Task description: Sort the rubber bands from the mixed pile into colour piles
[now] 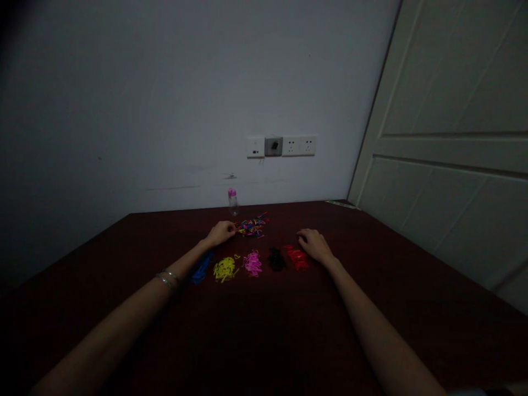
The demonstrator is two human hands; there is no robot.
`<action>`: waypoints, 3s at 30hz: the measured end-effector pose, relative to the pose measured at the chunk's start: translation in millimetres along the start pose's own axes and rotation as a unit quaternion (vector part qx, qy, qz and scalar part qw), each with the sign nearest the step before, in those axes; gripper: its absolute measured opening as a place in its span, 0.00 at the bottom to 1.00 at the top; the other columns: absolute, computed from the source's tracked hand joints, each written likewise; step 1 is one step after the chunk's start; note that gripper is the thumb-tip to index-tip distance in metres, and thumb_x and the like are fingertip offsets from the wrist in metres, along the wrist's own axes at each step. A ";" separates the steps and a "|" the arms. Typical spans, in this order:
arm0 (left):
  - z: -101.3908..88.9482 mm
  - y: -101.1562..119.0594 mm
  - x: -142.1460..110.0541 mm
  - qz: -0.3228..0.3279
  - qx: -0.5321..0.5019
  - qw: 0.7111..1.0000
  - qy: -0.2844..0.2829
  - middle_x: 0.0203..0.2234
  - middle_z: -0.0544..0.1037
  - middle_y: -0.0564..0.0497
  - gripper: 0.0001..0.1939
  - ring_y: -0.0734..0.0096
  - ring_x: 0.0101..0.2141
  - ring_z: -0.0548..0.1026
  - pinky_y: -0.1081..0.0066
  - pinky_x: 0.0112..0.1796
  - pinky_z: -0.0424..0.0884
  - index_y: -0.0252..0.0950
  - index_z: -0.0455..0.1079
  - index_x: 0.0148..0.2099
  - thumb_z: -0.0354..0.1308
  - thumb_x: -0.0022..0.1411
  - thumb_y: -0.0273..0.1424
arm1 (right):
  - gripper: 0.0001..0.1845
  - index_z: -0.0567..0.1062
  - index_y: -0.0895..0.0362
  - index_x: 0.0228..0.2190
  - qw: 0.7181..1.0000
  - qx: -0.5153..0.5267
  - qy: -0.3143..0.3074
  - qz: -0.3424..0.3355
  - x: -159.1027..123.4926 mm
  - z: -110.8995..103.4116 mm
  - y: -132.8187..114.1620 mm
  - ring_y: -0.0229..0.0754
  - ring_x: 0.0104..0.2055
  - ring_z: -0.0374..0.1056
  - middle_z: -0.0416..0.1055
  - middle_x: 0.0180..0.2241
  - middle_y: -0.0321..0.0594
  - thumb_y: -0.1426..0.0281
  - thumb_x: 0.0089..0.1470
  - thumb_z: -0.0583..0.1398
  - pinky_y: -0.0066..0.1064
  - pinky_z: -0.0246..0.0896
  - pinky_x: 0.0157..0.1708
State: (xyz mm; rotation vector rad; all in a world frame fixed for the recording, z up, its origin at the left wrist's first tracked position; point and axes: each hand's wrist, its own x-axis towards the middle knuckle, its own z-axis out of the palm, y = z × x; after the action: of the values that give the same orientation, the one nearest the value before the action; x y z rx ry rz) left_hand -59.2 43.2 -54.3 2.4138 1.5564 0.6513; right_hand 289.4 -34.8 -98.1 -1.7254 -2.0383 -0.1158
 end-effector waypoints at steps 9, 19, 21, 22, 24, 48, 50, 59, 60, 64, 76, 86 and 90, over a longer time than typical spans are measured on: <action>-15.4 21.4 8.0 0.073 -0.067 0.995 -0.024 0.26 0.76 0.49 0.09 0.70 0.28 0.71 0.75 0.30 0.63 0.33 0.76 0.30 0.56 0.48 0.29 | 0.17 0.74 0.56 0.42 1.000 0.013 0.007 -0.003 -0.8 0.5 0.2 0.45 0.50 0.63 0.69 0.47 0.44 0.68 0.54 0.51 0.38 0.55 0.51; -12.0 58.5 -11.9 0.132 -0.115 0.963 -0.207 0.17 0.73 0.53 0.06 0.78 0.20 0.67 0.78 0.22 0.58 0.32 0.75 0.25 0.57 0.42 0.25 | 0.17 0.74 0.56 0.42 1.000 0.018 0.006 -0.003 -0.4 -0.7 -0.7 0.46 0.50 0.63 0.69 0.47 0.45 0.68 0.53 0.51 0.38 0.55 0.51; -9.4 60.7 -13.7 0.131 -0.135 0.954 -0.234 0.18 0.74 0.53 0.07 0.77 0.21 0.68 0.78 0.23 0.59 0.32 0.76 0.26 0.57 0.42 0.25 | 0.17 0.74 0.56 0.42 1.000 0.015 0.003 -0.005 -0.1 -0.9 -0.8 0.46 0.50 0.63 0.70 0.47 0.44 0.68 0.53 0.51 0.38 0.56 0.50; -8.4 61.1 -13.9 0.129 -0.145 0.950 -0.246 0.19 0.75 0.53 0.08 0.77 0.22 0.69 0.78 0.23 0.60 0.32 0.76 0.27 0.57 0.42 0.25 | 0.17 0.74 0.56 0.42 1.000 0.013 0.002 -0.006 0.0 -1.0 -0.8 0.45 0.50 0.63 0.70 0.47 0.44 0.68 0.53 0.50 0.38 0.56 0.50; -7.5 60.7 -13.6 0.127 -0.164 0.942 -0.264 0.21 0.76 0.52 0.09 0.76 0.23 0.70 0.78 0.25 0.61 0.32 0.77 0.28 0.57 0.43 0.25 | 0.18 0.73 0.56 0.43 1.000 0.008 -0.001 -0.007 0.1 -0.9 -0.8 0.45 0.49 0.63 0.70 0.47 0.44 0.68 0.54 0.50 0.37 0.56 0.50; -9.3 -77.3 -4.5 -0.158 -0.264 0.930 0.200 0.12 0.68 0.55 0.19 0.77 0.17 0.64 0.77 0.20 0.56 0.32 0.72 0.25 0.55 0.49 0.45 | 0.18 0.73 0.56 0.43 1.000 -0.021 0.009 -0.006 -1.2 -3.0 -7.7 0.46 0.49 0.63 0.70 0.46 0.44 0.69 0.54 0.50 0.36 0.56 0.49; -7.6 -78.6 -3.9 -0.158 -0.277 0.928 0.192 0.12 0.67 0.55 0.20 0.77 0.16 0.63 0.77 0.20 0.56 0.31 0.72 0.26 0.55 0.49 0.46 | 0.18 0.73 0.56 0.43 1.000 -0.022 0.009 -0.004 -2.0 -4.0 -8.3 0.46 0.49 0.63 0.70 0.46 0.45 0.69 0.54 0.50 0.36 0.57 0.49; -2.8 -83.7 -2.1 -0.119 -0.248 0.944 0.183 0.11 0.66 0.54 0.21 0.76 0.17 0.63 0.76 0.21 0.55 0.31 0.72 0.23 0.55 0.47 0.47 | 0.17 0.74 0.55 0.43 1.000 -0.020 -0.013 -0.020 6.7 -11.7 -29.1 0.46 0.49 0.63 0.68 0.48 0.46 0.66 0.55 0.51 0.37 0.57 0.47; -1.9 -84.8 -1.9 -0.111 -0.243 0.947 0.181 0.11 0.67 0.54 0.21 0.76 0.17 0.63 0.76 0.21 0.55 0.31 0.72 0.22 0.55 0.47 0.47 | 0.17 0.74 0.55 0.42 0.999 -0.016 -0.020 -0.043 10.4 -12.8 -35.5 0.46 0.49 0.62 0.68 0.48 0.45 0.66 0.55 0.51 0.36 0.57 0.48; 0.2 -87.6 -1.7 -0.103 -0.230 0.952 0.174 0.12 0.67 0.54 0.21 0.75 0.17 0.63 0.75 0.22 0.55 0.31 0.73 0.23 0.54 0.48 0.47 | 0.16 0.75 0.57 0.41 0.991 0.014 -0.062 -0.119 28.2 -15.7 -63.1 0.44 0.46 0.65 0.71 0.44 0.45 0.66 0.56 0.52 0.32 0.57 0.48; 3.3 -91.1 -1.5 -0.106 -0.218 0.956 0.163 0.12 0.67 0.54 0.20 0.75 0.18 0.63 0.75 0.22 0.56 0.32 0.72 0.24 0.53 0.50 0.45 | 0.14 0.76 0.59 0.38 0.980 0.085 -0.143 -0.109 62.0 -12.0 -79.0 0.42 0.40 0.70 0.75 0.39 0.43 0.71 0.52 0.55 0.27 0.61 0.41; -1.7 -83.5 -5.2 -0.114 -0.211 0.958 0.157 0.11 0.66 0.55 0.18 0.75 0.17 0.63 0.75 0.22 0.56 0.32 0.72 0.23 0.54 0.49 0.43 | 0.13 0.77 0.57 0.38 0.968 0.111 -0.187 -0.130 70.5 -3.2 -88.1 0.41 0.37 0.70 0.75 0.36 0.41 0.73 0.48 0.58 0.28 0.61 0.38; -3.4 -80.9 -5.9 -0.113 -0.205 0.959 0.163 0.12 0.66 0.55 0.17 0.75 0.18 0.63 0.75 0.22 0.55 0.32 0.71 0.22 0.54 0.49 0.41 | 0.17 0.75 0.58 0.41 0.970 0.117 -0.171 -0.130 72.7 7.2 -93.3 0.41 0.38 0.69 0.75 0.38 0.42 0.74 0.46 0.60 0.28 0.61 0.39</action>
State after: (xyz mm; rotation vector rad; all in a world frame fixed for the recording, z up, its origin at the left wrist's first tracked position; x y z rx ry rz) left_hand -128.8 72.3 -84.5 1.8635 1.5854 1.2307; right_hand 191.0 14.6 -54.2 -1.4014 -2.4062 0.3506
